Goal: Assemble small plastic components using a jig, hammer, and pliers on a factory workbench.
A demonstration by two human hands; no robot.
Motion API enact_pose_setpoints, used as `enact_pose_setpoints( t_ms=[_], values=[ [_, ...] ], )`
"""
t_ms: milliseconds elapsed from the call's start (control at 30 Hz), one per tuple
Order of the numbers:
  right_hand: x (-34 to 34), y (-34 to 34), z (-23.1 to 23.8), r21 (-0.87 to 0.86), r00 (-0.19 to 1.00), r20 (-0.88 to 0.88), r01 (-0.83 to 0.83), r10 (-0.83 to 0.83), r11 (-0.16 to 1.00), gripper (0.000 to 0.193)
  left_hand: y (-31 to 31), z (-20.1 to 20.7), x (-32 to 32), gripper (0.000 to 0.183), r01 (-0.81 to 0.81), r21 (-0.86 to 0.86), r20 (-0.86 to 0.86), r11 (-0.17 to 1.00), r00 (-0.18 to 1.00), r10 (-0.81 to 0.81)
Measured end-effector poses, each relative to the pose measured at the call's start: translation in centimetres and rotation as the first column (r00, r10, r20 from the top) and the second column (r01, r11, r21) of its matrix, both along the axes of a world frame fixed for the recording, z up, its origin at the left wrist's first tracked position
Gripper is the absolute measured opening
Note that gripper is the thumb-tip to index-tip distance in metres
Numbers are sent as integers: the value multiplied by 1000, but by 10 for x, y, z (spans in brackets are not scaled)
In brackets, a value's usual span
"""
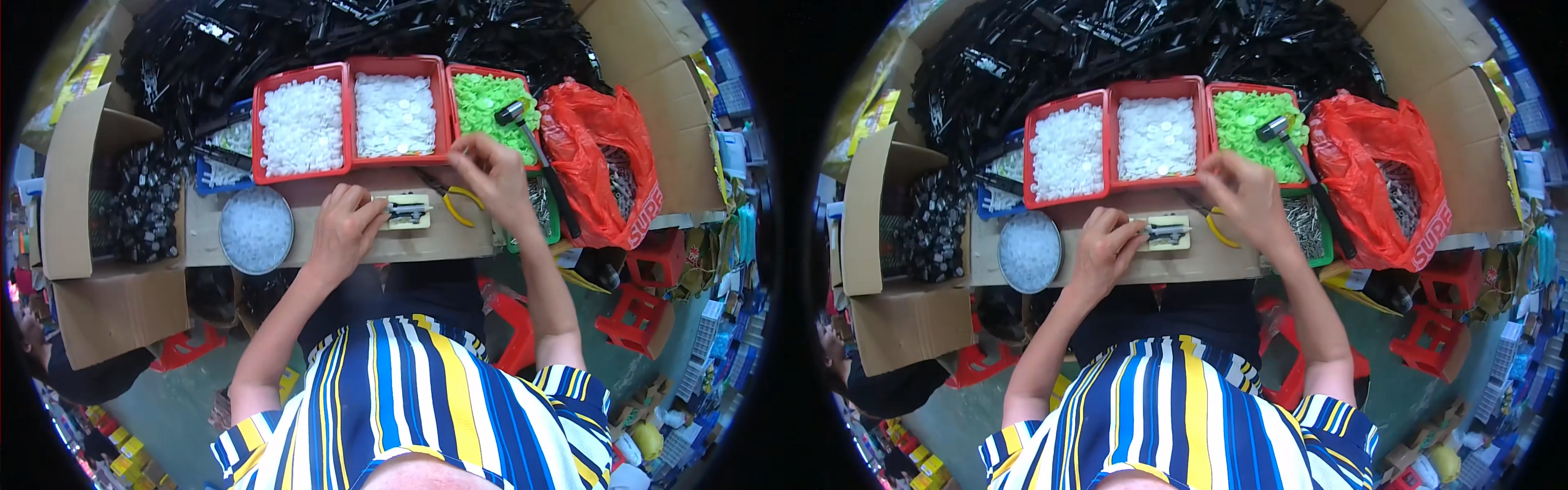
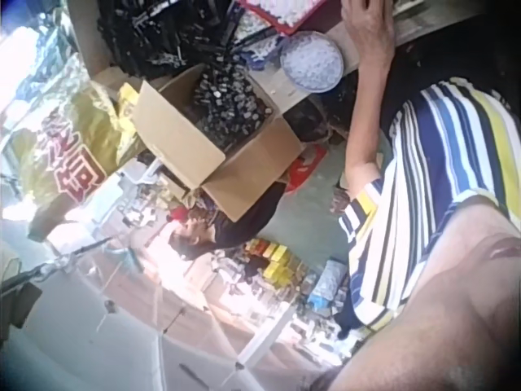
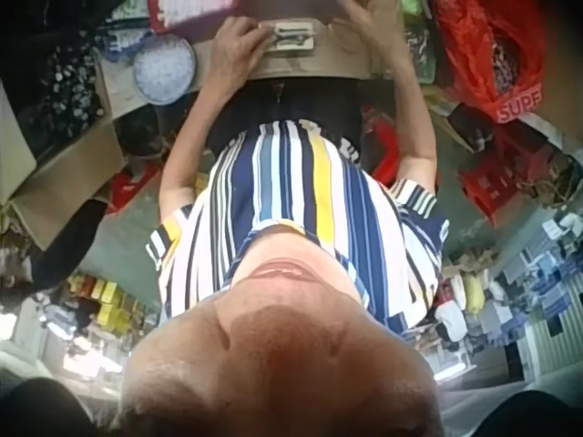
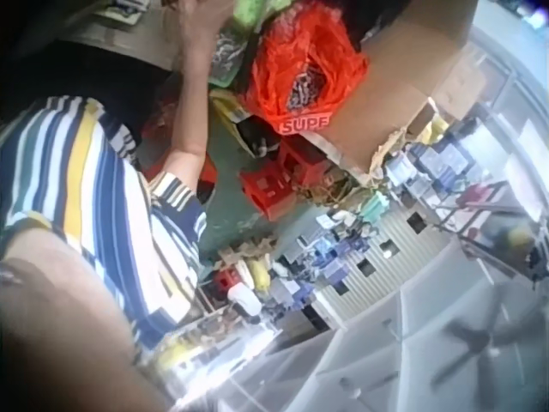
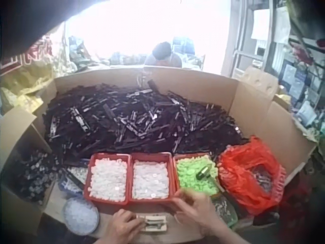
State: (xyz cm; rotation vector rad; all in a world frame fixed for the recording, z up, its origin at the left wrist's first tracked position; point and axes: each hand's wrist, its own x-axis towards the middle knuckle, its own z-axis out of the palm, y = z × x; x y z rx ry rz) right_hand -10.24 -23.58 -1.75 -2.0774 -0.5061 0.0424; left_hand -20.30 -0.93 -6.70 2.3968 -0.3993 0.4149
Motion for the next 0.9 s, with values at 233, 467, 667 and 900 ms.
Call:
enact_pose_setpoints(
  t_ms=[233,467,667,900],
  values=[
    [134,-12,8,-176,904,427,113,-27,978,16,1,5,2,24,-8,-73,-7,997,1000,7],
    [221,-52,-15,-391,839,506,432,-203,813,32,18,15,-10,25,-65,-71,4,995,998,65],
    [241,-50,-22,-524,795,599,479,-95,704,30,19,19,-14,24,-83,-59,-38,995,996,81],
    [200,-42,5,-413,612,784,394,101,821,31,13,31,-13,25,-109,-92,-23,990,994,108]
  ],
)
